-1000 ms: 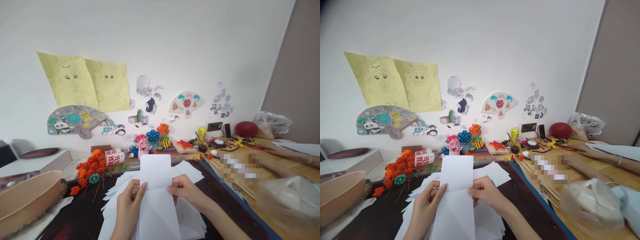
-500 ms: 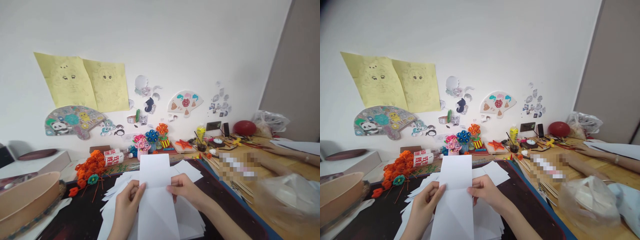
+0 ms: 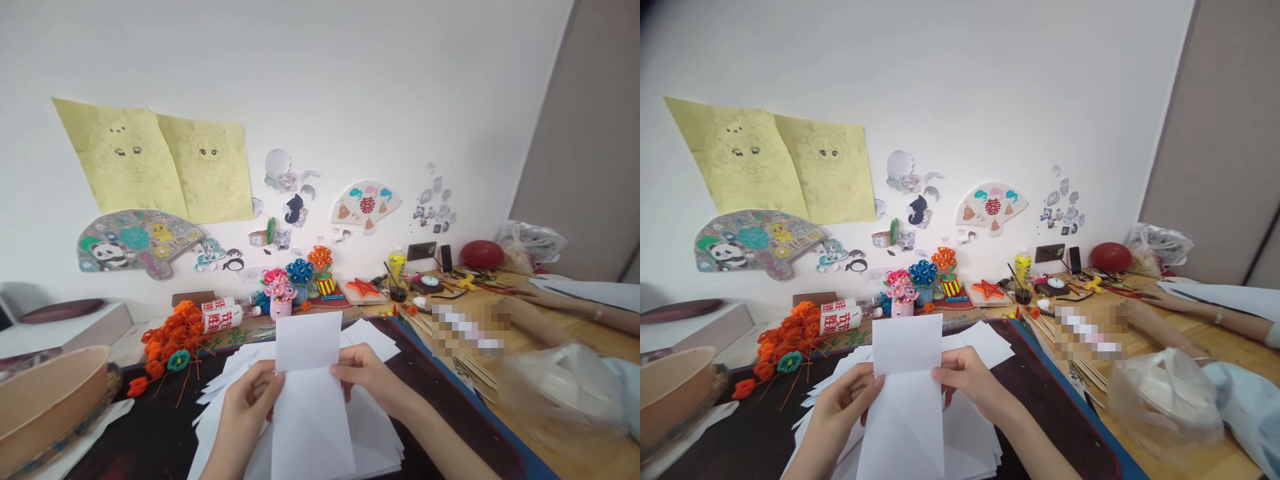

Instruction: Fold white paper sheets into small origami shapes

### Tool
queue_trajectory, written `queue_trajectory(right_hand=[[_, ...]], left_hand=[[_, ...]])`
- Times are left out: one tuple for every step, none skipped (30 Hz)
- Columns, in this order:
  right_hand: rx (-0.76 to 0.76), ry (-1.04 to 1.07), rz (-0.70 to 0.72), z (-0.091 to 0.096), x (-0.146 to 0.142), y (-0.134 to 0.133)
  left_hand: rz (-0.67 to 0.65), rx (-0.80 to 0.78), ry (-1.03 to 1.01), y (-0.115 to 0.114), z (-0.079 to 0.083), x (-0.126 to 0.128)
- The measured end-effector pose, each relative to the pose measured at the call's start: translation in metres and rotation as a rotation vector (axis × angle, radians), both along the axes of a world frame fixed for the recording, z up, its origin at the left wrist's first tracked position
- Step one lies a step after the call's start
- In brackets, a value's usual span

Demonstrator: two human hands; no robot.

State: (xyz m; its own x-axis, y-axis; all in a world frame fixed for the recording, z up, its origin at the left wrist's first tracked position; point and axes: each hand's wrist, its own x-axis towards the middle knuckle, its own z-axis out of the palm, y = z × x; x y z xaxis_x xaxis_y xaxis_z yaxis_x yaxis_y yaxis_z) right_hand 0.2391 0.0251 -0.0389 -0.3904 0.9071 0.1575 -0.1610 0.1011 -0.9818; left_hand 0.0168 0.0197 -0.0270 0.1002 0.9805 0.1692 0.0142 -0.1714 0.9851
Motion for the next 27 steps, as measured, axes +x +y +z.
queue_trajectory(right_hand=[[-0.001,-0.002,0.001,-0.0003,0.0001,0.0],[-0.002,-0.003,0.002,-0.0005,0.0002,0.0],[-0.002,-0.005,0.002,-0.0007,0.0003,0.0],[-0.002,-0.006,0.002,-0.0007,0.0003,0.0],[-0.003,-0.008,0.003,-0.0006,0.0003,-0.0001],[-0.003,-0.009,0.004,-0.0005,0.0001,-0.0002],[-0.004,-0.011,0.005,-0.0004,-0.0001,-0.0002],[-0.005,-0.013,0.007,-0.0002,-0.0003,-0.0003],[-0.006,-0.015,0.009,-0.0001,-0.0005,-0.0003],[-0.008,-0.017,0.009,-0.0001,-0.0007,-0.0003],[-0.01,-0.018,0.008,-0.0003,-0.0008,-0.0001],[-0.013,-0.02,0.006,-0.0006,-0.0008,0.0001],[-0.016,-0.021,0.002,-0.0011,-0.0006,0.0005],[-0.019,-0.022,-0.003,-0.0018,-0.0005,0.001],[-0.022,-0.023,-0.011,-0.0027,-0.0002,0.0016],[-0.026,-0.024,-0.021,-0.0037,0.0,0.0023],[-0.03,-0.026,-0.031,-0.0046,0.0001,0.003],[-0.033,-0.029,-0.041,-0.0055,0.0001,0.0036],[-0.037,-0.031,-0.048,-0.0061,0.0,0.004],[-0.041,-0.035,-0.054,-0.0064,-0.0003,0.0043],[-0.044,-0.038,-0.057,-0.0063,-0.0006,0.0042],[-0.046,-0.042,-0.059,-0.0059,-0.0009,0.004],[-0.045,-0.044,-0.062,-0.0051,-0.0013,0.0035],[-0.043,-0.046,-0.066,-0.0041,-0.0015,0.0029],[-0.039,-0.047,-0.071,-0.003,-0.0017,0.0022],[-0.034,-0.046,-0.078,-0.0019,-0.0018,0.0015],[-0.027,-0.046,-0.085,-0.0009,-0.0017,0.001]], left_hand=[[0.011,-0.009,-0.012,-0.0005,0.0001,0.0009],[0.022,-0.015,-0.023,-0.0011,0.0003,0.0018],[0.032,-0.019,-0.03,-0.0018,0.0006,0.0026],[0.042,-0.021,-0.034,-0.0024,0.0009,0.0034],[0.052,-0.021,-0.037,-0.003,0.0012,0.0041],[0.066,-0.02,-0.042,-0.0035,0.0014,0.0045],[0.081,-0.019,-0.046,-0.0038,0.0015,0.0048],[0.09,-0.022,-0.048,-0.0039,0.0015,0.0048],[0.096,-0.026,-0.049,-0.0038,0.0014,0.0047],[0.099,-0.031,-0.05,-0.0037,0.0012,0.0045],[0.101,-0.035,-0.052,-0.0035,0.0009,0.0042],[0.101,-0.038,-0.054,-0.0032,0.0007,0.0039],[0.102,-0.039,-0.057,-0.003,0.0005,0.0037],[0.105,-0.037,-0.062,-0.0029,0.0004,0.0035],[0.107,-0.035,-0.068,-0.003,0.0005,0.0034],[0.111,-0.031,-0.072,-0.0031,0.0007,0.0033],[0.115,-0.027,-0.075,-0.0034,0.0012,0.0033],[0.12,-0.023,-0.078,-0.0037,0.0017,0.0032],[0.124,-0.019,-0.08,-0.004,0.0023,0.0031],[0.126,-0.015,-0.083,-0.0044,0.0028,0.0029],[0.127,-0.009,-0.085,-0.0046,0.0032,0.0027],[0.129,0.0,-0.087,-0.0048,0.0034,0.0025],[0.13,0.01,-0.088,-0.0049,0.0034,0.0024],[0.129,0.018,-0.089,-0.005,0.0034,0.0023],[0.129,0.023,-0.087,-0.0051,0.0034,0.0021],[0.128,0.023,-0.083,-0.0052,0.0036,0.002],[0.123,0.021,-0.079,-0.0055,0.004,0.0017]])
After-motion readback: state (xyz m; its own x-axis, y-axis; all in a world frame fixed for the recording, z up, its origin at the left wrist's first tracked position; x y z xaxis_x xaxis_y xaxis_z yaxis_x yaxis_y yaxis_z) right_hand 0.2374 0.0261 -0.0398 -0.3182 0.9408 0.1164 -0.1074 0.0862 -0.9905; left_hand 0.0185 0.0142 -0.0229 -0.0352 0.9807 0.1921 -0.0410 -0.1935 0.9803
